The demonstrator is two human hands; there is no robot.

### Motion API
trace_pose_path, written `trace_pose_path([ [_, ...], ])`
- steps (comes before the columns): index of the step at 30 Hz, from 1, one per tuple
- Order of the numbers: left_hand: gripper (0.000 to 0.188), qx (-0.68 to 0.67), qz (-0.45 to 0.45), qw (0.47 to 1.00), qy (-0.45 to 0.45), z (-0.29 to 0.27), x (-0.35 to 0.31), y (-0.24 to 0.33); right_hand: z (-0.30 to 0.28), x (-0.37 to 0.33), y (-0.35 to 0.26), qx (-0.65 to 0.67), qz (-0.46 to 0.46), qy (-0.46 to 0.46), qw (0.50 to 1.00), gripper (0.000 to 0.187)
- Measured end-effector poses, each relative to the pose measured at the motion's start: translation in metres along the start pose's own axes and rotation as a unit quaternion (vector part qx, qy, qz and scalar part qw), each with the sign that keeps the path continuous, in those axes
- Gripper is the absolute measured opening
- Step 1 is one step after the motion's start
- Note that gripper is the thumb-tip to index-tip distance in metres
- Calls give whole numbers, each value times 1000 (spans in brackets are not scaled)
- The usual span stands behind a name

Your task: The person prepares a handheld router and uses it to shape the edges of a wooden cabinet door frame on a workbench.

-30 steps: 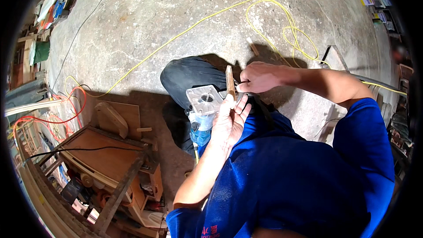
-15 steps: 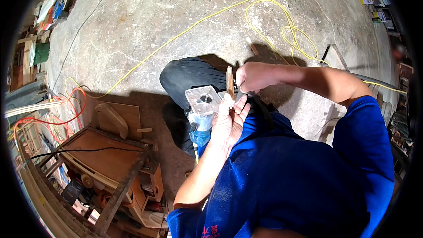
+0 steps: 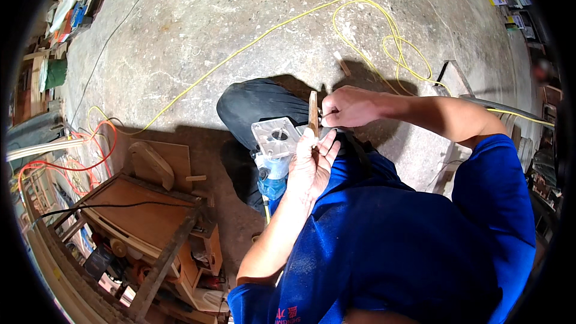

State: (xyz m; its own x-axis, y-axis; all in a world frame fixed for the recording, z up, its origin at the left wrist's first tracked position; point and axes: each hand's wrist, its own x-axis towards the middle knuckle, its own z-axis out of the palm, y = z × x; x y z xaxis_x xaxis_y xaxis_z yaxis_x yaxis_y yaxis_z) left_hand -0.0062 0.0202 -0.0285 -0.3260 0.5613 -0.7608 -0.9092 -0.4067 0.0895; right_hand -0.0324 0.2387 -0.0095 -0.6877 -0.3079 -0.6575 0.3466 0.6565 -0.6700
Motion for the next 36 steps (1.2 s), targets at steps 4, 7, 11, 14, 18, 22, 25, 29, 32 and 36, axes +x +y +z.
trace_pose_path([
  [4, 52, -8, 0, 1000, -2, -4, 1, -1, 8, 0, 11, 28, -75, 47, 996, 26],
  [7, 50, -11, 0, 1000, -5, -1, 0, 0, 20, -1, 19, -33, -143, 114, 983, 25],
  [11, 48, -9, 2, 1000, -4, -3, 2, -2, 29, -2, 28, 79, -142, 153, 975, 25],
  [14, 49, -13, 0, 1000, -2, -5, 1, 0, 18, -3, 24, -4, -53, 71, 996, 26],
  [18, 48, -17, 1, 1000, 0, -5, 2, -1, 18, 2, 31, 2, -86, 72, 994, 29],
  [22, 48, -18, 2, 1000, -6, -3, 2, 0, 19, -2, 34, 47, -85, 89, 991, 28],
  [25, 48, -16, 4, 1000, 2, -2, 1, 0, 18, 3, 34, 46, -54, 66, 995, 28],
  [29, 49, -9, 10, 1000, 3, 0, 0, 0, 20, 6, 36, 39, -121, 81, 989, 28],
  [32, 50, -10, 10, 1000, -5, -2, 2, 0, 20, 2, 29, 102, -128, 108, 981, 25],
  [36, 51, -10, 14, 1000, -6, -3, 2, 1, 14, 2, 24, 47, -67, 65, 994, 22],
])
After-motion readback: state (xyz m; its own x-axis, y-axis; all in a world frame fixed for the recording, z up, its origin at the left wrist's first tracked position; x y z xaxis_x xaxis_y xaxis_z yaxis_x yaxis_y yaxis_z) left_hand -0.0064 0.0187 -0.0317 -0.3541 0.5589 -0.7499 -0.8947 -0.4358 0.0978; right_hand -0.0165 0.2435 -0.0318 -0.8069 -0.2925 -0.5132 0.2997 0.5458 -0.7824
